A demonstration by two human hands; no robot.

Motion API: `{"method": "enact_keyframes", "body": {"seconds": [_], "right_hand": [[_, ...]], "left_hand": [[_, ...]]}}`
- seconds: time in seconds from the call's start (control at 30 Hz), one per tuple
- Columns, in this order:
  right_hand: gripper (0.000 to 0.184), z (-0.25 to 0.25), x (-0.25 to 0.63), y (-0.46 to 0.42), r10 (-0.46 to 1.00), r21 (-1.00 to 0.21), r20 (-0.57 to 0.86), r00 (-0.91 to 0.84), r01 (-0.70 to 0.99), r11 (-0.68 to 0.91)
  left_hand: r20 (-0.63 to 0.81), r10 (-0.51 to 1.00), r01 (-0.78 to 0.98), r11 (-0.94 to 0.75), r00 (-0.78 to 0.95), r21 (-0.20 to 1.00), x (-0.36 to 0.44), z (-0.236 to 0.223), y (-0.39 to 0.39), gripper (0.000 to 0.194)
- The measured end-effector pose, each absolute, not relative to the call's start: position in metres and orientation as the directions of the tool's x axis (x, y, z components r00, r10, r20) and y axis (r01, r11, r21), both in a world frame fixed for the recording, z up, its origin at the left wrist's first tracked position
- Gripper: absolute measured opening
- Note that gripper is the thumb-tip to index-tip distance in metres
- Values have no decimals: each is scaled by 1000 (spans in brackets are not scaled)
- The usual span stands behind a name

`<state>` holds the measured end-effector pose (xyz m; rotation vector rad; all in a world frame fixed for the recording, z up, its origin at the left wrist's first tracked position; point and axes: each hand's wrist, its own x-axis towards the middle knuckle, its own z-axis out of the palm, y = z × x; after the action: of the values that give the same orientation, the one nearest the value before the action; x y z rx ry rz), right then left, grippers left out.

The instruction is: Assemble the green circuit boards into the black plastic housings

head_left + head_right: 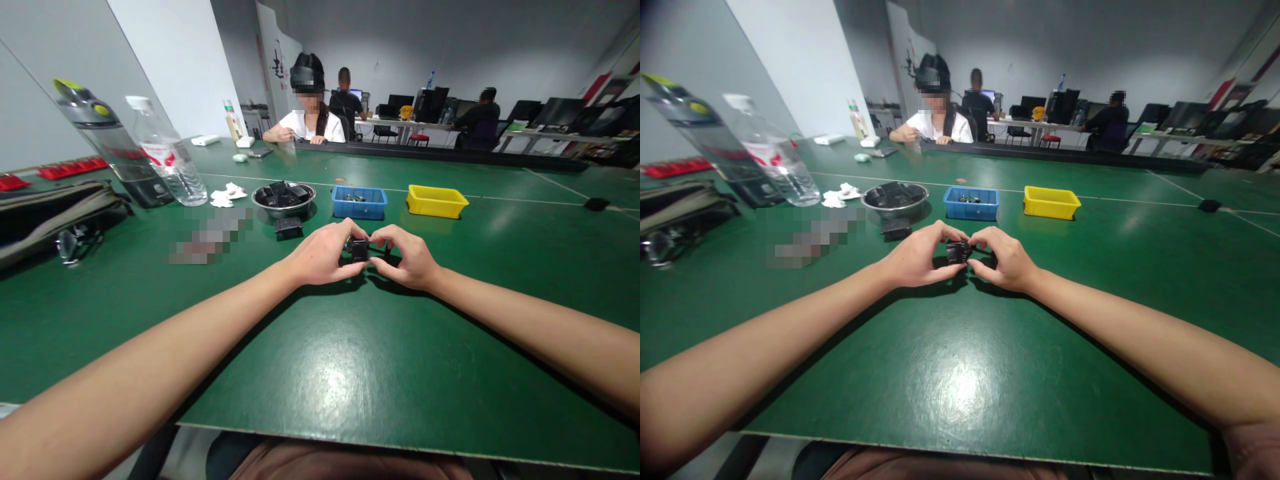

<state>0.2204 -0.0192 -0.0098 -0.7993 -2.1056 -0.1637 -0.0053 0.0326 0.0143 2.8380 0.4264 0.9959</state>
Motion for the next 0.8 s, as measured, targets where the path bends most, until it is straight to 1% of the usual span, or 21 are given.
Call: {"method": "enact_keyframes", "body": {"seconds": [0.1, 0.2, 0.37, 0.53, 0.8], "right_hand": [[26, -9, 220, -20, 456, -142, 775, -438, 582, 801], [30, -9, 220, -20, 427, -129, 783, -453, 552, 823], [38, -9, 221, -20, 426, -128, 765, -483, 534, 836], [34, -6, 220, -21, 417, -113, 751, -512, 522, 845], [31, -3, 219, -22, 391, -84, 754, -528, 513, 854]], "left_hand": [[589, 295, 268, -954, 753, 135, -5, 14, 34, 33], [579, 264, 270, -960, 772, 78, -5, 16, 34, 34], [542, 245, 281, -959, 803, 17, -5, 18, 35, 29], [509, 245, 305, -952, 825, -36, -5, 18, 37, 31], [543, 192, 269, -961, 817, -65, -4, 17, 37, 37]]}}
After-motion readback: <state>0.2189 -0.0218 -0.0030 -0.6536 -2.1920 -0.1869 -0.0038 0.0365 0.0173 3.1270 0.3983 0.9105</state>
